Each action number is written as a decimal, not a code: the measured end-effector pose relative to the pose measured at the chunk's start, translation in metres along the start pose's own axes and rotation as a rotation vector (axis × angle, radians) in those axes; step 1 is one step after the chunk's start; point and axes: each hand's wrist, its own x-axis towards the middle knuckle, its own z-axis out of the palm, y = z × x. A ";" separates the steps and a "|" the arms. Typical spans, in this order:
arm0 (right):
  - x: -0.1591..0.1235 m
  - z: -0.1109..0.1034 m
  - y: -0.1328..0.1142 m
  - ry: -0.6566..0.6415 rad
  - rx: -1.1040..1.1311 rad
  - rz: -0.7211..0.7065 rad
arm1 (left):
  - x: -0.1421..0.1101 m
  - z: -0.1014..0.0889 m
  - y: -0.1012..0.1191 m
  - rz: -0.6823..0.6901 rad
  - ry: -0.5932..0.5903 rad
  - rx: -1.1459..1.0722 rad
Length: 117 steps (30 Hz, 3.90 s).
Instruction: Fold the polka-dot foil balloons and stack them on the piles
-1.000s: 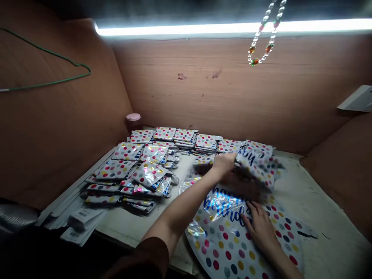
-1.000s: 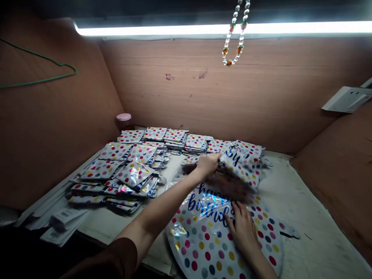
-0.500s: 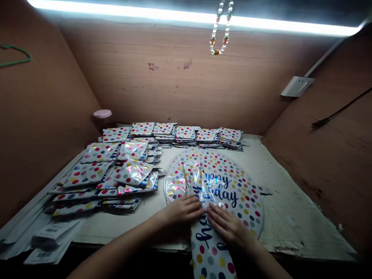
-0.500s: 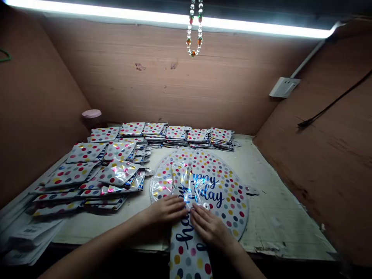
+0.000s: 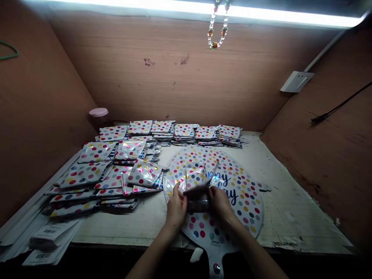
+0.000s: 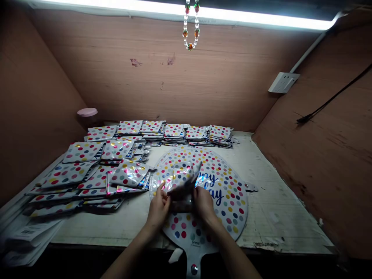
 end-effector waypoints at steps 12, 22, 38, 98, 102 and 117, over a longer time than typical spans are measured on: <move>0.016 0.015 -0.008 -0.016 -0.095 0.554 | -0.012 0.011 0.010 0.268 0.130 0.446; -0.036 0.004 -0.001 0.126 -0.274 -0.162 | 0.029 0.025 -0.004 0.501 -0.286 0.660; -0.060 -0.011 0.025 -0.069 0.543 -0.111 | -0.008 -0.018 -0.014 0.337 -0.381 0.136; 0.156 0.107 -0.255 -0.042 -0.220 -0.601 | 0.032 -0.241 -0.095 0.288 0.328 0.618; 0.138 0.126 -0.233 0.187 -0.181 -0.355 | 0.036 -0.239 -0.104 0.207 0.410 0.780; 0.149 0.143 -0.234 0.118 0.054 -0.319 | 0.058 -0.251 -0.114 0.033 0.500 0.816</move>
